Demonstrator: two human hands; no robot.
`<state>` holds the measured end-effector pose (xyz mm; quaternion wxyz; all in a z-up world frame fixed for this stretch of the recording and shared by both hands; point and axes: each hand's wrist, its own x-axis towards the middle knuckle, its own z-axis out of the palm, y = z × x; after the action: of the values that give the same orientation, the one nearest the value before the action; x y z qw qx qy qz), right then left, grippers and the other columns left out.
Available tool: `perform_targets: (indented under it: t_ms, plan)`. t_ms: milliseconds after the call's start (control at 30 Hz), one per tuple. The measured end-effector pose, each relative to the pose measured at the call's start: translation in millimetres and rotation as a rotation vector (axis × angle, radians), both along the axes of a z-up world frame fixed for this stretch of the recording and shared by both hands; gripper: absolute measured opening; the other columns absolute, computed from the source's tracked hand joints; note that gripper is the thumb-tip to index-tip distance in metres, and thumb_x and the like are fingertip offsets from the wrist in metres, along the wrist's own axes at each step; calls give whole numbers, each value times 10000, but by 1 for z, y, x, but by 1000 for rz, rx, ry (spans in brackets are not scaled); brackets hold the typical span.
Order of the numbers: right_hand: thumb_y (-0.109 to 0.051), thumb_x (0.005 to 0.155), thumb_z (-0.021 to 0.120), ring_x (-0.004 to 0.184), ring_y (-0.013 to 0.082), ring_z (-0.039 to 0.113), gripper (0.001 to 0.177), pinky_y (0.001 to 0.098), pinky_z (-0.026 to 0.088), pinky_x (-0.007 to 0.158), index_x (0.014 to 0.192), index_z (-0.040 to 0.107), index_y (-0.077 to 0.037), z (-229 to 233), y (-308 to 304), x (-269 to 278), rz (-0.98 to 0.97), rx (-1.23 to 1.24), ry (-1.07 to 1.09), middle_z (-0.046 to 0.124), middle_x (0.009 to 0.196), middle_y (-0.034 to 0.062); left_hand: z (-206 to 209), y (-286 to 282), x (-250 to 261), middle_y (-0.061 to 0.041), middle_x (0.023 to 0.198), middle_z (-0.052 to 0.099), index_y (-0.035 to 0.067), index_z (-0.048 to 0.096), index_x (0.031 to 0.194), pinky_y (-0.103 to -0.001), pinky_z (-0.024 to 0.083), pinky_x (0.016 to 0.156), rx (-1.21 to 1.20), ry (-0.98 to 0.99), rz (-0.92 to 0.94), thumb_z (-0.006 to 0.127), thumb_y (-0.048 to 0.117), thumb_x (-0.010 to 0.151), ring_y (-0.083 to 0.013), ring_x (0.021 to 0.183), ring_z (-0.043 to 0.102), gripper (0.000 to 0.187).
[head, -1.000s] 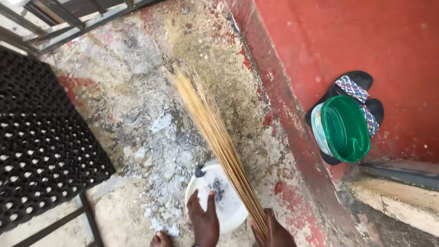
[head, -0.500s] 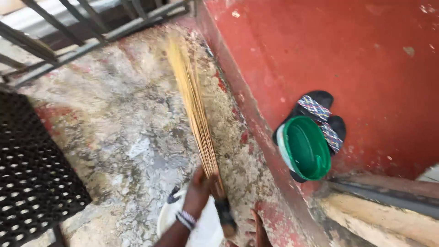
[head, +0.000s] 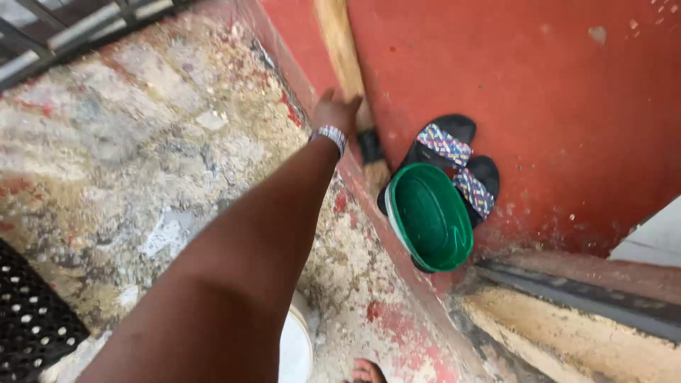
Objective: The recorder is scrubbing a balcony floor with soapy water and a cloth, then rinsing it.
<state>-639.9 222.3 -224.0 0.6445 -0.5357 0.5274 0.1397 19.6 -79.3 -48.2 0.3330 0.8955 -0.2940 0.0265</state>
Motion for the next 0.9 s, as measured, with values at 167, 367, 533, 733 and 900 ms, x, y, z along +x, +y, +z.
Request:
perform_targets:
  t_ms: [167, 367, 533, 733, 900]
  plan:
    - [-263, 795, 869, 995, 247, 759, 657, 416, 628, 853, 1366, 561, -151, 128, -6, 98, -11, 99, 12, 744, 1212, 159, 64, 44, -52, -272, 1274, 675, -32, 486, 1423, -412, 539, 969, -265, 562, -90, 639, 470, 930, -383, 1147, 680, 719]
    - [-275, 765, 884, 953, 233, 722, 680, 374, 612, 790, 1348, 560, -139, 185, 26, 190, 140, -200, 1, 702, 1163, 91, 160, 302, -173, -132, 1310, 684, 152, 663, 1300, -446, 509, 1052, 178, 549, 1, 729, 401, 865, -328, 1187, 659, 505]
    - [-215, 806, 832, 917, 233, 712, 549, 361, 607, 776, 1253, 546, -76, 173, 38, 191, 295, -339, 38, 661, 1057, 103, 125, 474, -195, -156, 1414, 572, 181, 479, 1456, -513, 515, 952, 692, 620, 97, 750, 472, 808, -336, 1210, 601, 761]
    - [-138, 903, 691, 726, 259, 732, 286, 372, 603, 578, 1140, 584, -18, 240, 22, 230, 238, -186, 55, 678, 982, 129, 95, 520, -222, -157, 1207, 701, 196, 508, 1383, -483, 563, 898, 645, 703, 170, 566, 315, 960, -372, 1061, 694, 443]
    - [-120, 902, 650, 637, 189, 729, 328, 334, 605, 485, 1218, 578, -77, 212, 7, 179, 162, -122, 36, 701, 980, 90, 133, 500, -258, -150, 1089, 738, 234, 529, 1347, -512, 558, 862, 727, 766, 148, 523, 351, 996, -390, 1001, 702, 370]
